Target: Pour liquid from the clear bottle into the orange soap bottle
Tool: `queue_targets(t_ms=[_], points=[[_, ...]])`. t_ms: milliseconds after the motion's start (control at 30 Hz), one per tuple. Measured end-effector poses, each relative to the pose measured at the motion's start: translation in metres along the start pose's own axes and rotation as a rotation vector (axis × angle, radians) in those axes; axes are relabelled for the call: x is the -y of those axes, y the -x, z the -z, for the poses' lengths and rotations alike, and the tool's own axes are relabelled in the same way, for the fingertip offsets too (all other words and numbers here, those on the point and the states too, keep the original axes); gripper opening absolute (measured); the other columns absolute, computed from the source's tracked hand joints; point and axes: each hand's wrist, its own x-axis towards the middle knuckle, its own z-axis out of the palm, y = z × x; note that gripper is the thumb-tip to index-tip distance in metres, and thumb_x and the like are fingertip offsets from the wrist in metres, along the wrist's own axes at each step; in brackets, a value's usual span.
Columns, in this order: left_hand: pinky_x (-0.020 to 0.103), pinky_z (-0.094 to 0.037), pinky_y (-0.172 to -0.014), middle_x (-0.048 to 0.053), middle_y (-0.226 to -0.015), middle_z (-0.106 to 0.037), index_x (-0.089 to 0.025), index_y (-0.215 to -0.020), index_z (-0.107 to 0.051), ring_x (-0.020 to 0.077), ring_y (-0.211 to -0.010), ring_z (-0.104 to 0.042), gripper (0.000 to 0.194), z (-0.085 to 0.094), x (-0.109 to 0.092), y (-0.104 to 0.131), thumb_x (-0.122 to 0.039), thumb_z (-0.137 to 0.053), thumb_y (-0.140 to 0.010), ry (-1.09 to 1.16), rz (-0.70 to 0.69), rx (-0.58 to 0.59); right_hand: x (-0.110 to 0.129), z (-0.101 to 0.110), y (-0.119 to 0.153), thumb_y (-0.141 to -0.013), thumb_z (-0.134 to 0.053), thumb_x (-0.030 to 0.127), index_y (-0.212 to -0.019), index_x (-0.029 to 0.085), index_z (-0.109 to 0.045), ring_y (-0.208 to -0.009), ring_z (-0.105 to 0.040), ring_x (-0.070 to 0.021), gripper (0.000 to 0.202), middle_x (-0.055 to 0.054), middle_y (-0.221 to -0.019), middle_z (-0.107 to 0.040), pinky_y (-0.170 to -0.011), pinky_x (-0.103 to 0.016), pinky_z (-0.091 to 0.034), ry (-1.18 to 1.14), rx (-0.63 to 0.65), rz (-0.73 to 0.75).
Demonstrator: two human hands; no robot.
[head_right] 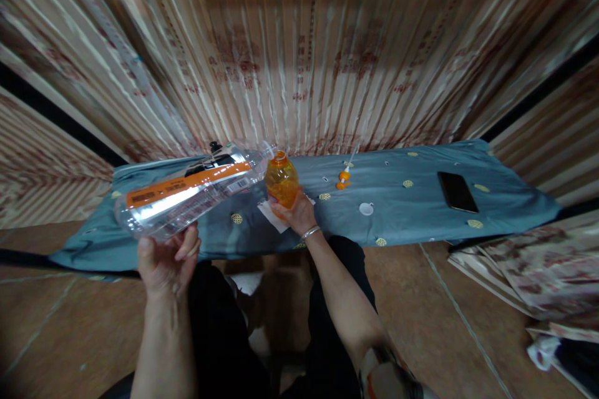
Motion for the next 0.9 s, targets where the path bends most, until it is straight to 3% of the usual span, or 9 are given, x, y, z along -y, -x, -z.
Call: queue_targets(t_ms=[900], points=[[0.019, -0.018, -0.033, 0.004, -0.068, -0.068, -0.019, -0.086, -0.068, 0.0019, -0.033, -0.028, 0.047, -0.0016, -0.0007, 0.0000, -0.054, -0.079, -0.057, -0.003, -0.009, 0.007, -0.0005, -0.0005, -0.0010, -0.068, -0.075, 0.050, -0.120, 0.017, -0.047, -0.095, -0.070, -0.0289, 0.068, -0.012, -0.102, -0.071, -0.082, -0.041, -0.056, -0.016, 0.003, -0.003]])
